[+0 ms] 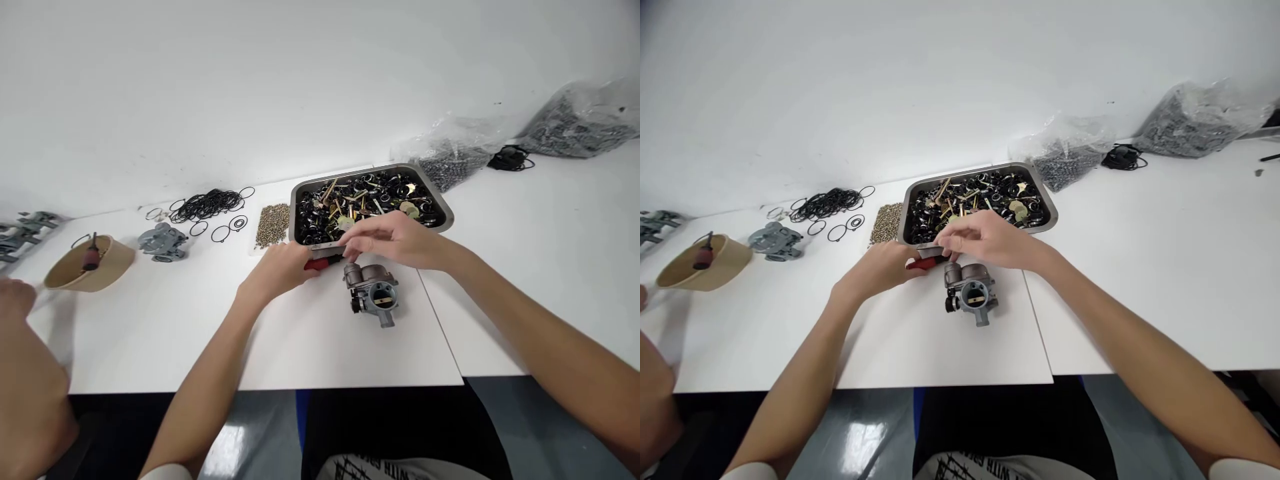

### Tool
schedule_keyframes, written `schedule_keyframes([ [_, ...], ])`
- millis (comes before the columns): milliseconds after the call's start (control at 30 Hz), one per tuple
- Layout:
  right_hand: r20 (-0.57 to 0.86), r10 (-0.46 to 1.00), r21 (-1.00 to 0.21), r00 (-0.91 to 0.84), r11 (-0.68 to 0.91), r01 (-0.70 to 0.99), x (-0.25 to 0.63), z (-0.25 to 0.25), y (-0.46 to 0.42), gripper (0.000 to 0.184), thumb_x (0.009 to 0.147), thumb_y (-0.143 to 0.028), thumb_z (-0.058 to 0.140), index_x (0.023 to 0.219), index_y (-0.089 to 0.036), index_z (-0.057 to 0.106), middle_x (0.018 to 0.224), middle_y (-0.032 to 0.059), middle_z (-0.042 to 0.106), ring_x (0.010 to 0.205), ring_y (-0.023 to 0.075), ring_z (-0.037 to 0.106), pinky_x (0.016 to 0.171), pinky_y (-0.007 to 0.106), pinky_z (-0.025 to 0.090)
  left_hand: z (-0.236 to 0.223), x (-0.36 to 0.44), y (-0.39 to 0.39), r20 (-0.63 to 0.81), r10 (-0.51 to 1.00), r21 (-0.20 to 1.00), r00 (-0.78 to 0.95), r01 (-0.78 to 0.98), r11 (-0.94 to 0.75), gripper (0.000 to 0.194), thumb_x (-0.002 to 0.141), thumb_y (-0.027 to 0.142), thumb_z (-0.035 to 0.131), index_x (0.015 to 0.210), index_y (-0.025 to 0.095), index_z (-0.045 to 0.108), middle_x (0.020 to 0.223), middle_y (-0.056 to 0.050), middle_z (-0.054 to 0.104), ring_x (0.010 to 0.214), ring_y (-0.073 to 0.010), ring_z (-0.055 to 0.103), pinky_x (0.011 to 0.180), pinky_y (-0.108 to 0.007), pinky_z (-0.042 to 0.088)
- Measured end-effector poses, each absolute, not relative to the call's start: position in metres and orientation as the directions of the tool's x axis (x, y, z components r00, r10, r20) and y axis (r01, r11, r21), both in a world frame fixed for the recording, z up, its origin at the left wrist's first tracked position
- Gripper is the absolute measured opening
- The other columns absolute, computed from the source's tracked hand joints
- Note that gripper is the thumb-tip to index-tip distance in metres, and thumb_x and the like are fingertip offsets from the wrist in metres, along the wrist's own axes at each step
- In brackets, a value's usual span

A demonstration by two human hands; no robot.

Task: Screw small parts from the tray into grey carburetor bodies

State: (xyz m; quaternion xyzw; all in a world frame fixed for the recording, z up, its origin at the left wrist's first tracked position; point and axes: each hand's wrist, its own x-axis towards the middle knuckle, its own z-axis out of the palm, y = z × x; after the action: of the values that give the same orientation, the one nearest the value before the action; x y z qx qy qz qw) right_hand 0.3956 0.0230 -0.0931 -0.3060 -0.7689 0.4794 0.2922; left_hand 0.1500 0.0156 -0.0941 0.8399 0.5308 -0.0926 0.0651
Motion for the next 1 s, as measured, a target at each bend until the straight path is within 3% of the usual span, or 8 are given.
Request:
schedule_keyframes([
  [100,0.265,0.81,-0.938,-0.523,0.342,0.055,0.398,-0.09,0.025,0.03,0.097,-0.043,0.061,0.098,-0.017,0.076,0.082,0.0045,0.076,0.071,0.0156,0.072,0.071,0.031,0.058,-0.085,0.137,0.02,-0.212,0.871,0.236,0.444,0.888,-0.395,0.021,0.085,0.042,0.066,0.084,0.023,0.078,0.063,-0.001,0.061,0.054,-0.0128,0.043,0.054,-0.029,0.03],
  [200,0.31,0.859,-0.934,-0.408,0.356,0.039,0.402,-0.091,0.03,0.035,0.098,-0.046,0.059,0.092,-0.016,0.076,0.076,0.0051,0.074,0.068,0.0145,0.071,0.067,0.028,0.058,-0.079,0.12,0.026,-0.119,0.905,0.493,0.409,0.816,-0.303,0.025,0.079,0.045,0.074,0.079,0.021,0.079,0.059,0.0,0.055,0.051,-0.0094,0.033,0.05,-0.028,0.024],
  [300,0.322,0.89,-0.935,-0.323,0.352,0.036,0.403,-0.099,0.038,0.041,0.099,-0.051,0.057,0.09,-0.015,0.075,0.072,0.0048,0.072,0.065,0.0135,0.069,0.064,0.026,0.057,-0.083,0.104,0.036,0.023,0.945,0.768,0.325,0.599,-0.225,0.026,0.076,0.043,0.079,0.072,0.018,0.075,0.06,-0.001,0.054,0.05,-0.0074,0.035,0.047,-0.026,0.023],
  [400,0.277,0.915,-0.951,-0.294,0.306,0.054,0.4,-0.11,0.043,0.046,0.097,-0.057,0.057,0.086,-0.015,0.075,0.069,0.0044,0.07,0.062,0.0135,0.067,0.063,0.026,0.056,-0.092,0.095,0.047,0.108,0.964,0.937,0.242,0.3,-0.18,0.024,0.076,0.037,0.079,0.074,0.015,0.07,0.059,-0.001,0.057,0.044,-0.008,0.045,0.043,-0.025,0.029],
  [500,0.24,0.923,-0.96,-0.299,0.271,0.065,0.397,-0.12,0.046,0.05,0.095,-0.061,0.057,0.084,-0.015,0.074,0.067,0.0047,0.07,0.062,0.0142,0.066,0.063,0.027,0.055,-0.098,0.093,0.055,0.131,0.981,0.991,0.14,0.008,-0.133,0.023,0.077,0.036,0.072,0.08,0.015,0.064,0.074,-0.004,0.067,0.039,-0.0114,0.053,0.036,-0.026,0.034],
  [600,0.241,0.92,-0.96,-0.309,0.273,0.067,0.395,-0.126,0.047,0.05,0.097,-0.06,0.055,0.086,-0.015,0.074,0.068,0.0056,0.071,0.063,0.0144,0.066,0.062,0.027,0.053,-0.099,0.091,0.06,0.095,0.993,0.982,0.067,-0.169,-0.082,0.023,0.077,0.037,0.065,0.084,0.018,0.057,0.078,-0.002,0.069,0.036,-0.0126,0.055,0.031,-0.025,0.035],
  [800,0.23,0.922,-0.965,-0.312,0.257,0.048,0.394,-0.124,0.046,0.052,0.098,-0.061,0.054,0.083,-0.014,0.074,0.068,0.0068,0.071,0.063,0.0142,0.064,0.062,0.027,0.053,-0.1,0.096,0.056,0.032,0.979,0.983,0.203,-0.181,0.005,0.022,0.076,0.036,0.064,0.08,0.016,0.055,0.065,-0.003,0.066,0.031,-0.0126,0.05,0.028,-0.023,0.031],
  [1000,0.213,0.919,-0.968,-0.332,0.245,0.059,0.394,-0.122,0.046,0.053,0.097,-0.061,0.054,0.084,-0.014,0.075,0.07,0.0076,0.072,0.064,0.0151,0.065,0.063,0.028,0.053,-0.105,0.123,0.044,0.034,0.938,0.989,0.346,-0.145,0.018,0.021,0.082,0.032,0.067,0.083,0.013,0.058,0.075,-0.009,0.071,0.037,-0.0189,0.06,0.032,-0.027,0.04],
])
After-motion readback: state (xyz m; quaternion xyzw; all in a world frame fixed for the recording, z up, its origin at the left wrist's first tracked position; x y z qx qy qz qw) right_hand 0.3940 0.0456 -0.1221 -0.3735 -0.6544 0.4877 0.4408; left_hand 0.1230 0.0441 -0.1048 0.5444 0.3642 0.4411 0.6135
